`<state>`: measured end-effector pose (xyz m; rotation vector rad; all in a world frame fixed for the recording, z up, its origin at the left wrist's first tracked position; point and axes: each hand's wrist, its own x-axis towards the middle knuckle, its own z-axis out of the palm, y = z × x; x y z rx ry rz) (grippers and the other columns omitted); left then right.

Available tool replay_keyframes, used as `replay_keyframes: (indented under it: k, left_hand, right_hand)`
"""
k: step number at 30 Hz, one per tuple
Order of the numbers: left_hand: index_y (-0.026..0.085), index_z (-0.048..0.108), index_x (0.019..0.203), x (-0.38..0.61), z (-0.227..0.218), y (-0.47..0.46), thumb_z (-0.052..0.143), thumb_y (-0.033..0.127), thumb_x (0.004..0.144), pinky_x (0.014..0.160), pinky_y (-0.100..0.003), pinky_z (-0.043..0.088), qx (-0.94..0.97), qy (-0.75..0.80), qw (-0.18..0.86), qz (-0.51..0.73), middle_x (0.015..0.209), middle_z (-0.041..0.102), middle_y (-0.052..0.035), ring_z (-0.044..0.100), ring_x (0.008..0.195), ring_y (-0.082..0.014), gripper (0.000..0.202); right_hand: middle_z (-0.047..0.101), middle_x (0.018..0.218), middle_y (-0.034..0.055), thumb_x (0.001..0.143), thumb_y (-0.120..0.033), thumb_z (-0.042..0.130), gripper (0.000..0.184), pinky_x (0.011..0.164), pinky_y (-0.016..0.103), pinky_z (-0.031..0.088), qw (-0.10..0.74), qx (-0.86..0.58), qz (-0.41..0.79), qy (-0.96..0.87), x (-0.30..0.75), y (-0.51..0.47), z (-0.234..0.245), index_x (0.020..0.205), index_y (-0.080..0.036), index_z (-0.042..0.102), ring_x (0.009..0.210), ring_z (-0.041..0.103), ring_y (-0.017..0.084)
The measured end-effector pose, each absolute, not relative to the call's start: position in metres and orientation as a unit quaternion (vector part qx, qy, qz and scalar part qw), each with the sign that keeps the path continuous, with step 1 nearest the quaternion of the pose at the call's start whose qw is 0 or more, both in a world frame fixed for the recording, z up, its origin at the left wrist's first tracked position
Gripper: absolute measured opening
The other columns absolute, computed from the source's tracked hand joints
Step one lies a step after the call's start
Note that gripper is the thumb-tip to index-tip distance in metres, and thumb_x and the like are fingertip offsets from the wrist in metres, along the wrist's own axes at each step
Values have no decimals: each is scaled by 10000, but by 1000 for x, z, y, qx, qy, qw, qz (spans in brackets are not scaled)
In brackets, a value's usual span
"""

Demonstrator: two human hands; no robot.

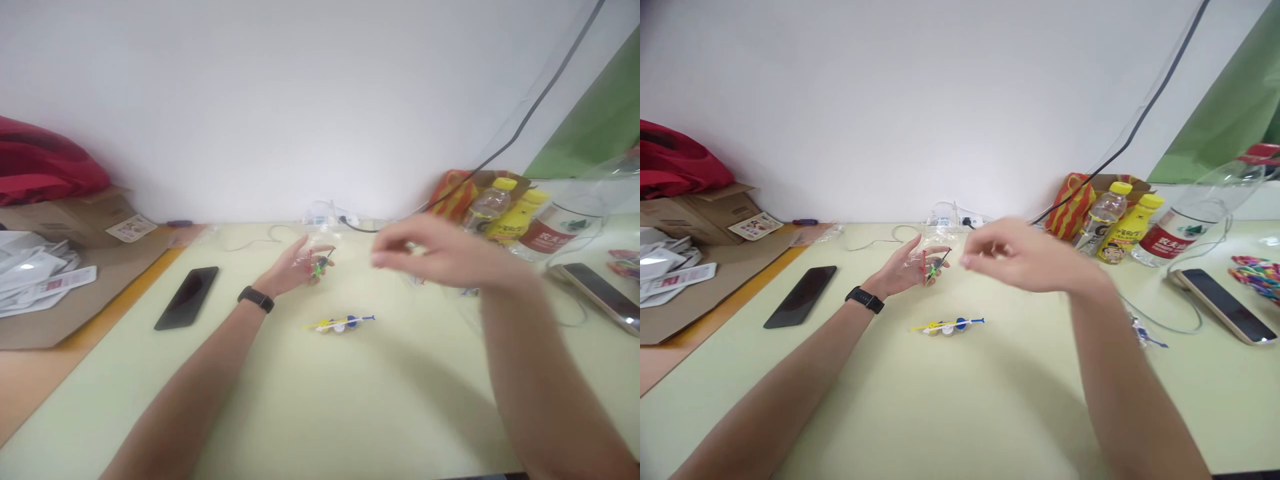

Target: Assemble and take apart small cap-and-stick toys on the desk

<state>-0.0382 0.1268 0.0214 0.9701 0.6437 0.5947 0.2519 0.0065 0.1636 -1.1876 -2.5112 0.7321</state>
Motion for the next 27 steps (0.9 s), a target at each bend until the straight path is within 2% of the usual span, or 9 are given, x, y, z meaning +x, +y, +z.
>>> replay_keyframes:
  k: [2,4,9,12,15,19,23,25,27]
  left_hand:
    - [177,673,1330,-39,19,130,543,674,936,720,-339,491,421,296,804,298,1157,730,-182,679,824,-240,647]
    - [161,680,1293,-39,16,133,557,554,946,721,-346,510,396,287,807,332,1120,741,-189,693,838,-254,539]
    - [120,712,1054,-38,9,142,574,334,906,697,-341,550,336,292,779,442,966,747,-165,693,790,-237,294]
    - [137,691,927,-36,8,144,617,279,920,698,-323,577,303,319,766,468,850,719,-109,677,721,-190,161]
    - [150,670,884,-32,7,144,671,216,929,726,-300,599,305,335,760,466,771,681,-61,678,712,-162,80]
    - [128,688,904,-27,2,143,738,144,894,724,-229,585,338,337,744,467,829,697,-61,678,731,-124,53]
    - [125,708,951,-22,-8,139,831,55,780,772,-216,569,384,343,717,470,939,732,-76,705,829,-131,222]
    - [133,700,1003,-18,-11,134,868,72,752,853,-264,578,418,350,701,460,1028,741,-100,726,916,-163,309]
    - [159,672,1096,-14,-13,127,892,149,763,938,-357,585,452,352,694,437,1149,728,-122,737,998,-208,400]
  right_hand:
    - [755,951,43,946,-275,649,164,719,267,479,48,-395,275,-875,226,24,135,943,-165,771,826,659,177]
    - [761,968,58,853,-287,751,156,686,253,461,-47,-364,312,-876,202,41,101,931,-154,774,797,650,165]
    - [757,904,48,787,-412,827,281,588,237,411,-129,-347,339,-865,178,58,54,875,-153,765,721,618,147]
    - [749,852,38,812,-379,807,234,575,229,401,-122,-339,340,-868,179,54,57,830,-150,759,689,607,134]
    - [741,826,34,859,-292,747,151,592,220,403,-83,-326,339,-879,182,52,64,833,-144,760,683,607,123]
    - [753,831,37,880,-255,705,125,618,216,416,-33,-319,350,-880,192,54,73,862,-141,752,702,629,126]
    - [757,828,44,882,-286,703,155,639,223,431,-16,-323,359,-875,208,56,85,849,-142,749,709,632,134]
    - [755,822,43,885,-312,698,181,644,226,430,-8,-323,362,-874,217,58,90,854,-142,752,706,621,133]
    - [755,819,44,884,-338,694,209,631,228,421,-7,-328,368,-870,223,59,93,865,-141,761,697,610,133]
